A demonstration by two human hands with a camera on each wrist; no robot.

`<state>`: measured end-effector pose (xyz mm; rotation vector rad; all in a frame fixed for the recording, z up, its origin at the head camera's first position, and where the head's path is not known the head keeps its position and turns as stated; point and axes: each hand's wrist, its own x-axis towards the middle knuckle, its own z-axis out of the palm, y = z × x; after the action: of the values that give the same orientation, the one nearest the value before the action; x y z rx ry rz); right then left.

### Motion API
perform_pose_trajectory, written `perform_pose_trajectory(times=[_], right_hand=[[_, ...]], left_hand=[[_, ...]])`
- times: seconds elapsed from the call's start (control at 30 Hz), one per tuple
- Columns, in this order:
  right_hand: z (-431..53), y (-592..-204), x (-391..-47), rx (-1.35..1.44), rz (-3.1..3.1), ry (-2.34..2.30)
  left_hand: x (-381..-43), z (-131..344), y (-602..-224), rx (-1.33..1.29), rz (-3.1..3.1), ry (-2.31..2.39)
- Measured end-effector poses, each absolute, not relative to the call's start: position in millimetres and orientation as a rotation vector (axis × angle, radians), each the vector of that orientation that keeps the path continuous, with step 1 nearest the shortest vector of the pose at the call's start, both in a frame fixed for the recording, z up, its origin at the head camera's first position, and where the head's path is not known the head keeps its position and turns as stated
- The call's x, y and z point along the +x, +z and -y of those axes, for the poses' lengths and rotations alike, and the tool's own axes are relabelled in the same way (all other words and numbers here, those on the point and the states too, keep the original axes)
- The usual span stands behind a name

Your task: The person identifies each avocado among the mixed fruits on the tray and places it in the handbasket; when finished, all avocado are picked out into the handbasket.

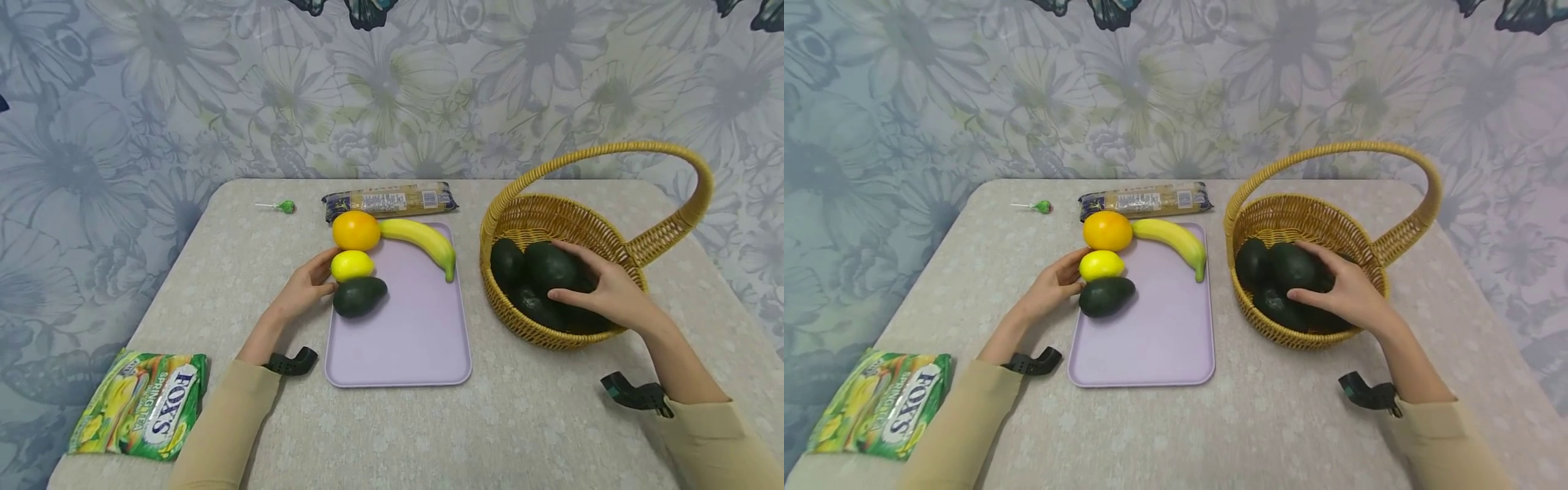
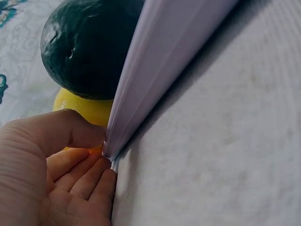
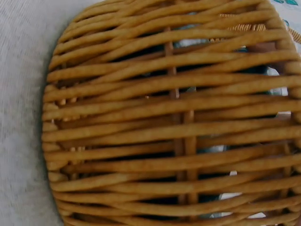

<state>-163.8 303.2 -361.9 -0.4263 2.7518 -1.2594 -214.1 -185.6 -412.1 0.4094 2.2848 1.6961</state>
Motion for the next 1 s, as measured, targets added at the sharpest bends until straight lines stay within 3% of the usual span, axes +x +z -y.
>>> perform_pose_trajectory(times=[0.3, 0.4, 0.5, 0.63, 1.0], right_hand=[[-300, -359, -162, -0.532, -2.829, -1.38], [-284, -343, -155, -0.724, -2.873, -1.557], [-257, -325, -151, -1.087, -2.71, -1.839], [-212, -317, -153, -1.417, -2.422, -1.908], [-91, -346, -186, -1.334, -2.22, -1.584]], left_hand=[[-212, 187, -411, 0.403, -2.295, 1.688], [-211, 187, -410, 0.394, -2.3, 1.683], [-211, 188, -409, 0.386, -2.303, 1.681], [-210, 189, -408, 0.38, -2.3, 1.683], [-222, 192, -429, 0.447, -2.265, 1.738]])
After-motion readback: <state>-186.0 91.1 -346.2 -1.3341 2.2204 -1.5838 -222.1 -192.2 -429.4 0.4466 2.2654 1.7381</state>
